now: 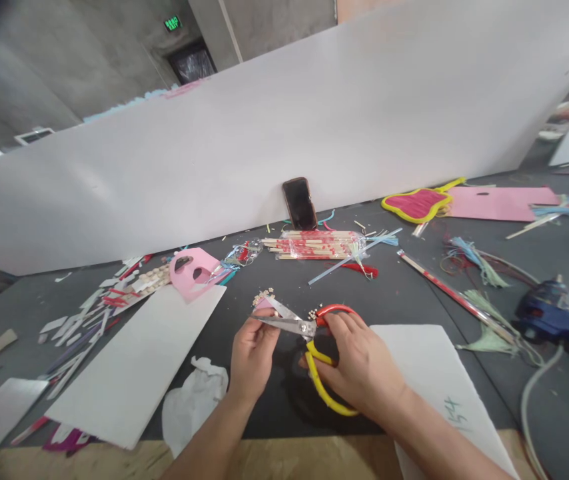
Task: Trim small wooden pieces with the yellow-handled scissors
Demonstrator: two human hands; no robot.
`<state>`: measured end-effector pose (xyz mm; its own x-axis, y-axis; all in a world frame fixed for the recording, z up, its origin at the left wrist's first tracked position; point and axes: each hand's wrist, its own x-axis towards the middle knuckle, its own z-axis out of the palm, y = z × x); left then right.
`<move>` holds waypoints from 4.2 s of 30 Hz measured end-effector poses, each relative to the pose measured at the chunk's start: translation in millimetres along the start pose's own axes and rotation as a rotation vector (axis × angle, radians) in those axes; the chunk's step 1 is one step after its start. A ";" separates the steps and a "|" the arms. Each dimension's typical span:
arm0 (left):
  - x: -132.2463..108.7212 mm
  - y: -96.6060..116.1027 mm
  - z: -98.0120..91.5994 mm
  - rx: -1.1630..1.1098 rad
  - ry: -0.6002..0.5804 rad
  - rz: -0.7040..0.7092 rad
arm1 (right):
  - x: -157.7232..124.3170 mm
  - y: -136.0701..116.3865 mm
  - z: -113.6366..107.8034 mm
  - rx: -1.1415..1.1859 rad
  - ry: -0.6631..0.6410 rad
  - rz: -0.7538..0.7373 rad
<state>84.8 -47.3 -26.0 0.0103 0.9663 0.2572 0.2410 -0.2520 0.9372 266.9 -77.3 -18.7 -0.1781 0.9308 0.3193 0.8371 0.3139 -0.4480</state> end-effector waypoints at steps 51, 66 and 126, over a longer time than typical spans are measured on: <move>0.7 -6.8 -5.5 0.294 0.027 0.444 | -2.0 -15.9 -13.3 0.051 -0.120 0.041; -1.9 -0.2 -7.5 0.346 0.001 0.437 | -7.8 -10.7 -9.3 0.085 -0.140 -0.028; -1.0 7.7 -8.5 0.432 -0.003 0.506 | -9.2 -13.8 -10.1 0.080 -0.200 0.026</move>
<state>78.4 -50.7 -17.1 0.2266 0.7343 0.6399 0.5729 -0.6318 0.5222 262.2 -92.1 -7.0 -0.2632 0.9548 0.1381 0.8003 0.2961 -0.5214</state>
